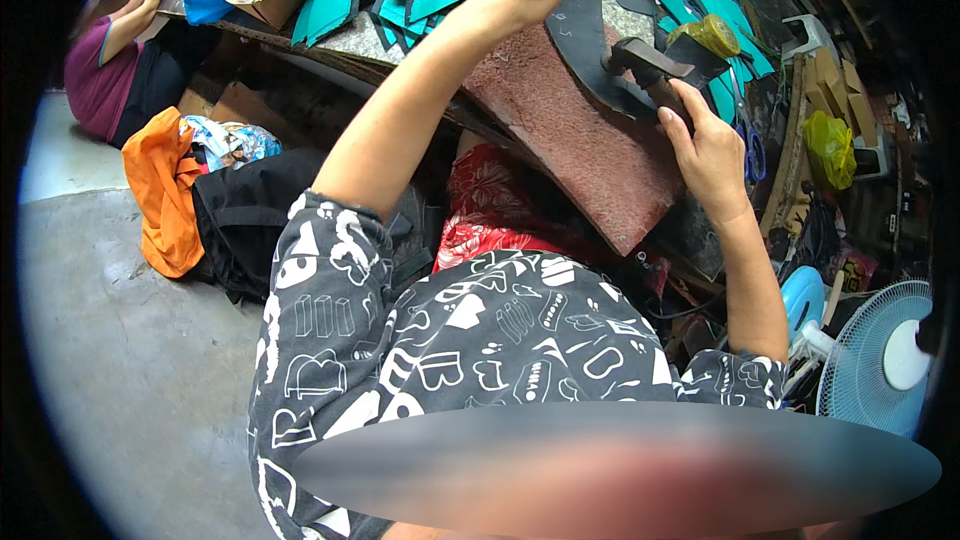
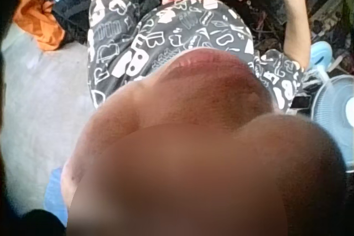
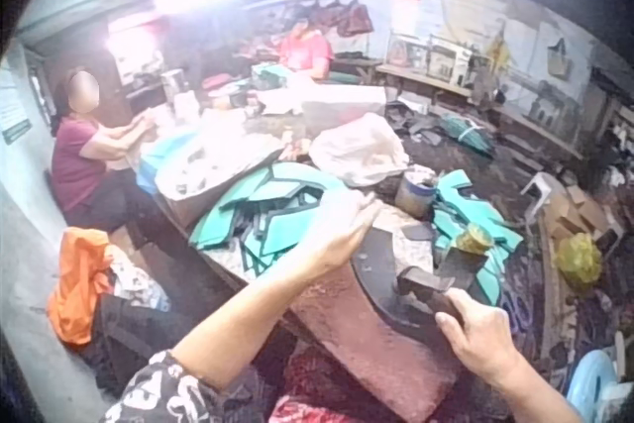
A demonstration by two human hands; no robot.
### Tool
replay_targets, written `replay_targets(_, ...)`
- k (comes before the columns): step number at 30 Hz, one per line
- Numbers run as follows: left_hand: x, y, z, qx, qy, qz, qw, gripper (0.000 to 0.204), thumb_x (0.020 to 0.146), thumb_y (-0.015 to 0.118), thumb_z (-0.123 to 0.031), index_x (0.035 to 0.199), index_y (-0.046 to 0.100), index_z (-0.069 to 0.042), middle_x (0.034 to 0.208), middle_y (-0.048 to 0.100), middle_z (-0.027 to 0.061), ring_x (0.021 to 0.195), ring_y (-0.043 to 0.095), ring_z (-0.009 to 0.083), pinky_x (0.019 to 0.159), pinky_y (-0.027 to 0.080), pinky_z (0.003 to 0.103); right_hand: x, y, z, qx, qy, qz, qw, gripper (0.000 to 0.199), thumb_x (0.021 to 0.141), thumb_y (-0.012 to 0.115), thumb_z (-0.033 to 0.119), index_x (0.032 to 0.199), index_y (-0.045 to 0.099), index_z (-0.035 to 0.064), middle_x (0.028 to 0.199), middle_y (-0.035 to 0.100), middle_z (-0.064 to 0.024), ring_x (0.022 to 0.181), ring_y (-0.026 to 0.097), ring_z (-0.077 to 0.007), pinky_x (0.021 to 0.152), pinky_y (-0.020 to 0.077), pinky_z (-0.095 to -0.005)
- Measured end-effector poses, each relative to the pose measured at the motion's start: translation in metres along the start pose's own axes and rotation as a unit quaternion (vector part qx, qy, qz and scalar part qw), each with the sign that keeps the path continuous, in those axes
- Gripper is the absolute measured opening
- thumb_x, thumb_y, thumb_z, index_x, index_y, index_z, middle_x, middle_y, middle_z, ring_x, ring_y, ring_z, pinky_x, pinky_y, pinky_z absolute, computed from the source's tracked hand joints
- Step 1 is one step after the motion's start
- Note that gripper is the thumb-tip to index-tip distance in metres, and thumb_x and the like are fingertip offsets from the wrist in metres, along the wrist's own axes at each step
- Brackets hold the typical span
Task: The person retrieves a small metal fastener from a container and places it onto a black shoe component. They then use a hammer to tap the fastener into place on a reddish work block. Finally, they pick up a yellow shoe component and place it on the block.
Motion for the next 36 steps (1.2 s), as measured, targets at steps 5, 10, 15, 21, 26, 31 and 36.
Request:
replay_targets(5,0.002,0.034,0.018,0.006,-0.090,0.175,0.980,0.032,0.083,0.067,-0.016,0.108,0.056,-0.002,0.086,0.062,0.0243,0.084,0.061,0.0419,0.073,0.049,0.046,-0.004,0.006,-0.014,0.034,0.042,0.023,0.998,0.032,0.093,0.062,0.033,0.118,0.062,0.0134,0.087,0.069,-0.0152,0.076,0.068,-0.0304,0.068,0.0519,-0.0376)
replay_targets(10,-0.005,0.032,0.022,-0.159,-0.018,0.110,0.981,0.043,0.083,0.068,-0.010,0.122,0.052,-0.003,0.086,0.060,0.0165,0.078,0.059,0.0287,0.070,0.049,0.039,-0.005,-0.003,-0.051,0.231,0.143,0.015,0.962,0.034,0.088,0.074,0.023,0.108,0.061,-0.0011,0.087,0.063,0.0001,0.080,0.057,-0.0067,0.066,0.0479,-0.0254)
replay_targets(15,-0.045,0.025,0.045,-0.416,-0.294,0.205,0.836,0.036,0.088,0.066,-0.007,0.122,0.053,-0.005,0.085,0.055,-0.0003,0.075,0.050,0.0099,0.064,0.043,0.026,0.003,-0.033,-0.079,0.362,0.150,-0.043,0.919,0.020,0.097,0.062,0.020,0.107,0.058,0.0035,0.075,0.053,0.0022,0.061,0.048,-0.0061,0.055,0.0397,-0.0211)
replay_targets(21,-0.045,-0.051,0.003,-0.516,-0.233,0.072,0.821,0.013,0.089,0.068,-0.004,0.094,0.057,-0.009,0.084,0.056,-0.0032,0.075,0.051,0.0063,0.070,0.043,0.023,-0.006,-0.029,-0.074,0.488,0.174,-0.045,0.854,0.022,0.097,0.061,0.029,0.102,0.055,0.0074,0.073,0.056,-0.0002,0.059,0.051,-0.0072,0.053,0.0425,-0.0215)
replay_targets(26,-0.039,-0.073,0.009,-0.427,-0.226,-0.098,0.870,0.013,0.088,0.066,0.001,0.092,0.055,-0.006,0.081,0.054,-0.0035,0.072,0.048,0.0059,0.068,0.041,0.022,0.002,-0.050,-0.064,0.518,0.103,-0.128,0.839,0.020,0.099,0.056,0.026,0.099,0.052,0.0068,0.075,0.057,-0.0053,0.060,0.051,-0.0119,0.056,0.0423,-0.0248)
replay_targets(31,-0.042,-0.030,0.008,-0.060,-0.134,-0.074,0.986,0.018,0.085,0.068,-0.009,0.098,0.058,-0.003,0.082,0.061,0.0136,0.074,0.061,0.0299,0.067,0.048,0.037,0.012,-0.073,-0.057,0.456,0.074,-0.156,0.873,0.018,0.100,0.055,0.024,0.098,0.051,0.0065,0.073,0.053,-0.0023,0.061,0.049,-0.0097,0.056,0.0403,-0.0235)
replay_targets(36,-0.053,-0.007,0.011,0.080,-0.148,0.050,0.984,0.020,0.083,0.064,-0.013,0.098,0.051,-0.007,0.088,0.065,0.0188,0.081,0.064,0.0408,0.068,0.050,0.051,0.002,-0.048,-0.033,0.307,0.077,-0.042,0.948,0.029,0.097,0.059,0.018,0.121,0.058,0.0027,0.083,0.060,-0.0017,0.068,0.053,-0.0080,0.061,0.0444,-0.0223)
Point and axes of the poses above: each hand's wrist, its own x-axis towards the middle knuckle, its own y-axis out of the palm, z = x × y, the point moved 6 cm from there along x, towards the middle knuckle
